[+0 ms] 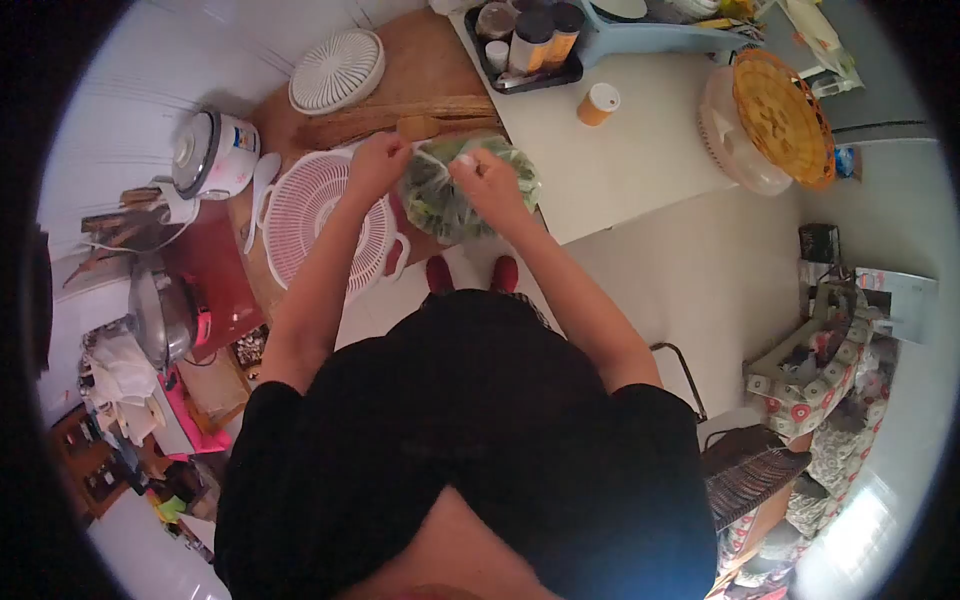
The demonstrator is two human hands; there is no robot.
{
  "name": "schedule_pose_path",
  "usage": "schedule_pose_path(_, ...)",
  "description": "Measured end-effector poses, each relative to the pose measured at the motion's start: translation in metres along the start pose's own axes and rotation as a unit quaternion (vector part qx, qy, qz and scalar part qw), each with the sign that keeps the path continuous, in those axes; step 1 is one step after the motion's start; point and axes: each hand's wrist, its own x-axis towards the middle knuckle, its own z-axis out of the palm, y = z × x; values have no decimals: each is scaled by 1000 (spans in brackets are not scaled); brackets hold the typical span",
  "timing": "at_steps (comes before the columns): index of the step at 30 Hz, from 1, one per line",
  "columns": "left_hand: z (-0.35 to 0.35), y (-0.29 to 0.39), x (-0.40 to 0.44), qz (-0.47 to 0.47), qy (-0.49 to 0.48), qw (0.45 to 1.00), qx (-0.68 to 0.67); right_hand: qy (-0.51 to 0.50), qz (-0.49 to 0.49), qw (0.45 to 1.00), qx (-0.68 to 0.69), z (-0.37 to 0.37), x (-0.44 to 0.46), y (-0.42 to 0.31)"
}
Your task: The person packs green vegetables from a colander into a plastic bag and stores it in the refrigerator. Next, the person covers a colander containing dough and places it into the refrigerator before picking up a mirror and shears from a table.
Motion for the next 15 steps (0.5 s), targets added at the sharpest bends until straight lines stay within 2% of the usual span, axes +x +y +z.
schedule_pose_path(3, -27, 31, -21, 62, 23, 992, -103, 27, -117, 991, -54, 6, 6, 9)
schedule_pose_path(6, -36, 62, -31, 167, -38, 983, -63, 23, -167, 978, -125, 6, 5, 4)
schedule_pose_path(9, -24, 74, -28, 214, 25, 959, -185, 7, -160, 978, -136, 0, 1, 2)
schedule_pose_path(12, -8, 61, -14, 285, 40, 934, -212, 15, -151, 976, -155, -1, 2, 9)
schedule_pose_path(15, -1, 46, -14, 272, -57, 961, -13, -7, -139, 985, -103, -2, -1, 7)
